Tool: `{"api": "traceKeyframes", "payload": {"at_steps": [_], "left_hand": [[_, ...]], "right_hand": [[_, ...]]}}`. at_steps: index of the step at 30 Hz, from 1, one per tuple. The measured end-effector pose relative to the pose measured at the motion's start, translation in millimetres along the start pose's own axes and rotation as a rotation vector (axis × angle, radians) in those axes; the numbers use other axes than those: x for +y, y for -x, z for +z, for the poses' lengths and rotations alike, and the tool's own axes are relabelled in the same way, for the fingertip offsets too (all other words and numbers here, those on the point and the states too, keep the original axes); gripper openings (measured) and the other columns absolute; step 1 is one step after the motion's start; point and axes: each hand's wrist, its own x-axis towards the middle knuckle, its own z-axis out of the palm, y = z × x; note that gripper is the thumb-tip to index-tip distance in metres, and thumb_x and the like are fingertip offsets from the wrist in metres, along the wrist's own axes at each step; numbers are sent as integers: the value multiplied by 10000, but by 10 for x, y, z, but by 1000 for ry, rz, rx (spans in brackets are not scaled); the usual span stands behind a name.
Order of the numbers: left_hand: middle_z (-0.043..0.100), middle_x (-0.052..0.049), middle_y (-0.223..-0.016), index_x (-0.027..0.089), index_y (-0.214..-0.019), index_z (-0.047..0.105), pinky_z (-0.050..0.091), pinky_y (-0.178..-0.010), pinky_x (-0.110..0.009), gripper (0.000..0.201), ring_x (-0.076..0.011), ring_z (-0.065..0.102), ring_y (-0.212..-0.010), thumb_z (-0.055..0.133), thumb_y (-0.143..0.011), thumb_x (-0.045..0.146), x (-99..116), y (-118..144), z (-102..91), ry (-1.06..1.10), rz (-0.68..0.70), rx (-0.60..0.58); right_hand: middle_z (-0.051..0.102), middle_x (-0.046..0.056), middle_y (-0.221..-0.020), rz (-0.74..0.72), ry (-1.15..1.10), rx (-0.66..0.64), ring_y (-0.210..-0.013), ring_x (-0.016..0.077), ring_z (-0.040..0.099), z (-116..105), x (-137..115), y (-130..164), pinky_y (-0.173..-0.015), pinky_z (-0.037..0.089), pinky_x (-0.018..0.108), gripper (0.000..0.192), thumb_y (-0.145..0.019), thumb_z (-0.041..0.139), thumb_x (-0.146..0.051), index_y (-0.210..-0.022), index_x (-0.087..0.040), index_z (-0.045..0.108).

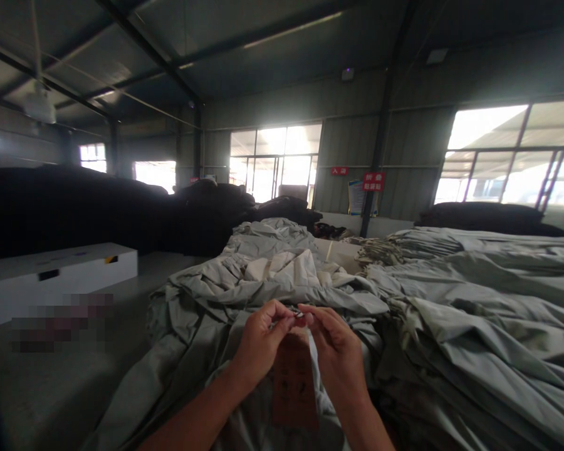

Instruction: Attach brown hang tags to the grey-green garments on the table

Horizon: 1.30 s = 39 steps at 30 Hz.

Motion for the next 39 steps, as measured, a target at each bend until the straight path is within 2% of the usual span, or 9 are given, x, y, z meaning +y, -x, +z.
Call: {"api": "traceKeyframes", "payload": {"at_steps": [8, 13, 20, 28, 30, 32, 34, 37, 39], "left_hand": [[643, -26, -732, 178, -707, 560, 446, -714, -252, 109, -155, 594, -742, 529, -761, 267, 115, 83, -14, 84, 62, -21], [594, 6, -605, 190, -609, 513, 428, -646, -242, 112, -138, 552, -635, 536, -696, 256, 122, 62, 3, 175, -10, -101], [565, 18, -548, 187, -576, 514, 403, -604, -241, 86, -130, 516, -578, 557, -617, 250, 126, 39, -14, 226, -126, -123], [572, 1, -563, 182, -600, 550, 414, -632, -253, 97, -145, 531, -604, 540, -655, 261, 109, 45, -15, 145, -58, -155], [618, -22, -677, 180, -652, 583, 415, -681, -259, 87, -164, 555, -700, 565, -656, 265, 91, 43, -11, 85, 6, -74], [626, -24, -746, 188, -683, 595, 404, -695, -254, 110, -171, 551, -750, 601, -643, 290, 78, 39, -6, 20, 50, 75], [576, -1, -624, 193, -592, 573, 381, -614, -239, 197, -148, 518, -639, 583, -676, 371, 70, 33, 1, 2, -14, 91], [409, 41, -416, 199, -448, 497, 279, -464, -232, 410, -100, 365, -426, 483, -736, 490, 58, 26, 5, 114, -240, -117], [421, 53, -421, 189, -489, 533, 247, -446, -223, 329, -86, 335, -412, 536, -698, 442, 45, 17, -8, 180, -329, -155]], "right_hand": [[641, 54, -756, -88, -8, -34, -708, 169, 598, -15, -102, -11, -573, 495, 247, 214, -762, 616, -359, -903, -253, 737], [653, 39, -742, -126, -80, -97, -665, 160, 608, -42, -103, -27, -587, 505, 261, 159, -766, 616, -274, -868, -259, 738], [663, 39, -702, -131, -94, -87, -668, 165, 611, -23, -96, -50, -616, 505, 268, 77, -744, 638, -243, -733, -216, 709], [658, 37, -711, -164, -31, -152, -668, 164, 611, -105, -99, -71, -600, 488, 265, 72, -755, 624, -246, -751, -212, 687], [638, 33, -682, -194, 35, -103, -652, 162, 596, -114, -134, -70, -593, 482, 266, 90, -759, 617, -258, -695, -210, 658], [620, 31, -669, -237, 112, -32, -646, 162, 578, -109, -177, -58, -590, 474, 269, 108, -763, 609, -260, -667, -214, 628], [612, 32, -672, -292, 162, -14, -667, 168, 568, -92, -216, -37, -607, 471, 278, 112, -772, 599, -254, -666, -220, 620], [606, 34, -699, -341, 170, -69, -712, 171, 569, -50, -235, -6, -633, 470, 275, 128, -783, 578, -227, -666, -226, 631], [615, 36, -751, -325, 161, -95, -742, 168, 578, -17, -215, 7, -652, 470, 267, 130, -774, 574, -205, -662, -227, 638]]}}
